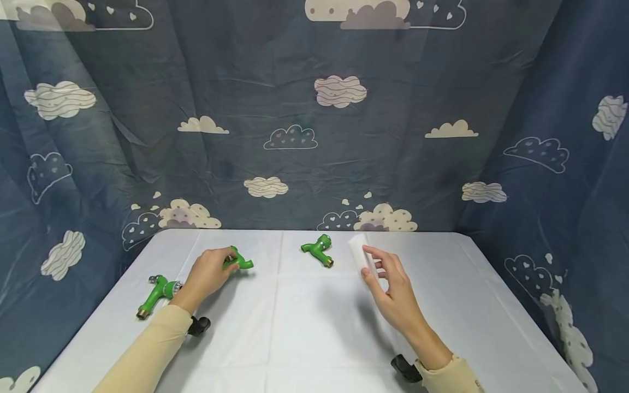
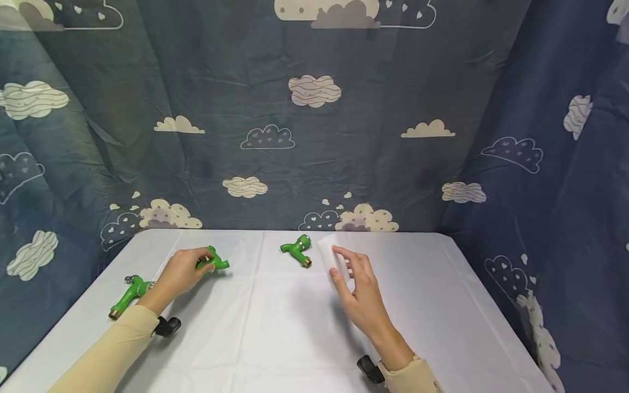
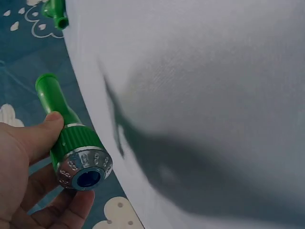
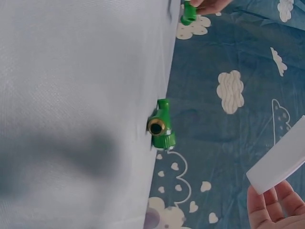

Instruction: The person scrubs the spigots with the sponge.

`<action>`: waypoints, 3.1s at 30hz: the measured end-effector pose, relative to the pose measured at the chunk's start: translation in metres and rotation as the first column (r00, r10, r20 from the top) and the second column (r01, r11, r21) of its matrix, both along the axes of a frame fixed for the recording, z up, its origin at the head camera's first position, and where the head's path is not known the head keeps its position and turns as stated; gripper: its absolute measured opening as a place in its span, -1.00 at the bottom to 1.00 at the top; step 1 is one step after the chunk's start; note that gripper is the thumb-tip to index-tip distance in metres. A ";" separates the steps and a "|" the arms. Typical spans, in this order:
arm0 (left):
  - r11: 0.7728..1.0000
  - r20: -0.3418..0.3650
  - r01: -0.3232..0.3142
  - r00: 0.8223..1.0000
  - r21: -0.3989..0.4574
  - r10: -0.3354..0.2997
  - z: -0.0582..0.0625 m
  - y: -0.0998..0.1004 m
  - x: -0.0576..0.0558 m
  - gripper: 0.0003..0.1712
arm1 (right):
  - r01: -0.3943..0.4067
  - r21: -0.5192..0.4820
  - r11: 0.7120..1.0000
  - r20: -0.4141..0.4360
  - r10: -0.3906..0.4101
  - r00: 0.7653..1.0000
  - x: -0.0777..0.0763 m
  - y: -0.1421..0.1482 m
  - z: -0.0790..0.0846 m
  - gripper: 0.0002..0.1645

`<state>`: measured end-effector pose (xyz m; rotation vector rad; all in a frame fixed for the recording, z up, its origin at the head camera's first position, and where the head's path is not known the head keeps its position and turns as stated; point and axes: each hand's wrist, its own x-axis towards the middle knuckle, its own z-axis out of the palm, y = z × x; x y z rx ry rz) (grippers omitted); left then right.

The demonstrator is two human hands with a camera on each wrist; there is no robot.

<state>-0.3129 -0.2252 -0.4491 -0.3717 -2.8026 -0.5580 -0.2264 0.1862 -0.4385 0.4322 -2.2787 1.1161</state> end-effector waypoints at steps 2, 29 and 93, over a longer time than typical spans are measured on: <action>1.000 0.012 0.012 1.000 -0.018 -0.011 -0.001 0.003 -0.003 -0.83 | 0.000 0.003 1.000 0.000 0.000 1.000 0.000 0.001 0.002 -0.44; 0.966 0.175 0.106 0.982 -0.237 -0.065 0.014 0.036 -0.024 -0.88 | 0.016 0.021 1.000 -0.001 -0.016 1.000 0.003 0.011 0.006 -0.44; 0.852 0.350 -0.040 0.921 0.522 -0.171 -0.009 0.171 -0.072 -0.83 | 0.042 0.051 0.998 -0.010 -0.042 0.999 0.008 0.023 0.011 -0.43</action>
